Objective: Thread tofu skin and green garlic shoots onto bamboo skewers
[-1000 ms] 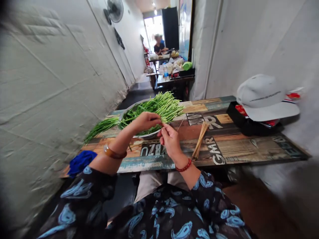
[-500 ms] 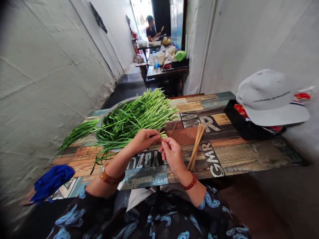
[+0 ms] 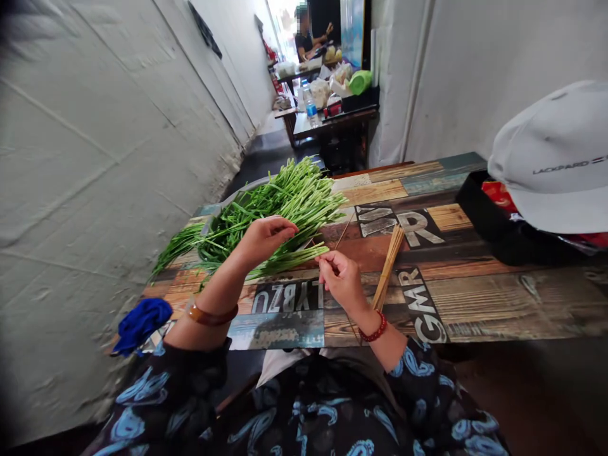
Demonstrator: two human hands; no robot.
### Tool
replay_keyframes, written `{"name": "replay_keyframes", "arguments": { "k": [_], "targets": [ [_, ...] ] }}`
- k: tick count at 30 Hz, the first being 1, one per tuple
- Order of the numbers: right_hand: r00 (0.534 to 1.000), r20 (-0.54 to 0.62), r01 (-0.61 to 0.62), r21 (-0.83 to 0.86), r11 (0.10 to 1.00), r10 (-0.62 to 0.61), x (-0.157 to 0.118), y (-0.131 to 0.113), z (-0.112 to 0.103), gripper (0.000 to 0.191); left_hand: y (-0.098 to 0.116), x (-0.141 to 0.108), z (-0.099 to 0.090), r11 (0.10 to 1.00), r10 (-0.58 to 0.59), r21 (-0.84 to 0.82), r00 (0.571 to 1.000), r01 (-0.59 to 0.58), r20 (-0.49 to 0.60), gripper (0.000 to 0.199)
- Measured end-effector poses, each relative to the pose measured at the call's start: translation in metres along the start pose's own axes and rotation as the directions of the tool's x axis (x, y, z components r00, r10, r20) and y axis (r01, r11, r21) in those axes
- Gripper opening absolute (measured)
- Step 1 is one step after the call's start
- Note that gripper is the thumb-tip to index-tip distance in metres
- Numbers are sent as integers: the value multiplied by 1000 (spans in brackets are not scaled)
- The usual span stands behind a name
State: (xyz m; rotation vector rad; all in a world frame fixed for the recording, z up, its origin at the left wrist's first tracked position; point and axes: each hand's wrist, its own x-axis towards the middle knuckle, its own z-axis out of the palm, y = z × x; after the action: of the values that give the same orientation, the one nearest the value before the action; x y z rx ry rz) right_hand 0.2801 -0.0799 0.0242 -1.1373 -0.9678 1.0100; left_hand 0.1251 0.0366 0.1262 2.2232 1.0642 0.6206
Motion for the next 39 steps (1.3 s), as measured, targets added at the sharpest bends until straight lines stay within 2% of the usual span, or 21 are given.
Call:
{"name": "replay_keyframes", "arguments": {
  "k": [6, 12, 16, 19, 22, 24, 26, 29, 33, 36, 39],
  "targets": [
    [991, -131, 0, 68, 998, 9, -3, 0, -8, 22, 8, 15, 21, 969, 52, 244, 999, -49, -7, 14],
    [993, -118, 31, 79, 996, -22, -1, -4, -9, 24, 19, 20, 36, 872, 50, 489, 998, -26, -36, 9],
    [992, -121, 53, 58, 997, -45, 0, -4, -10, 25, 19, 19, 43, 844, 120, 532, 990, -63, -74, 12],
    [990, -123, 80, 32, 996, -75, 1, -1, -10, 23, 16, 16, 42, 916, 150, 391, 981, -90, -124, 16],
    [989, -128, 76, 10, 997, -74, 2, 2, -10, 22, 15, 14, 40, 999, 51, 11, 995, -51, -87, 14],
    [987, -144, 71, 0, 997, -70, 2, 1, -9, 22, 15, 15, 39, 973, -21, -232, 1000, 21, 3, 18],
    [986, -152, 72, -15, 997, -74, 5, -4, -8, 23, 14, 16, 38, 923, -58, -376, 996, 78, 63, 25],
    [987, -124, 90, -84, 992, -100, 12, -19, -6, 25, 11, 17, 35, 875, -93, -472, 994, 109, 57, 29],
    [984, -60, 154, -210, 965, -170, 27, -39, -3, 24, 7, 13, 29, 844, -125, -530, 991, 83, -44, 24],
    [982, -11, 181, -239, 954, -189, 36, -43, -2, 23, 7, 9, 27, 837, -126, -546, 985, 40, -121, 19],
    [986, -9, 160, -205, 966, -165, 37, -39, -2, 23, 7, 8, 27, 853, -112, -521, 978, 4, -176, 16]
  ]
}}
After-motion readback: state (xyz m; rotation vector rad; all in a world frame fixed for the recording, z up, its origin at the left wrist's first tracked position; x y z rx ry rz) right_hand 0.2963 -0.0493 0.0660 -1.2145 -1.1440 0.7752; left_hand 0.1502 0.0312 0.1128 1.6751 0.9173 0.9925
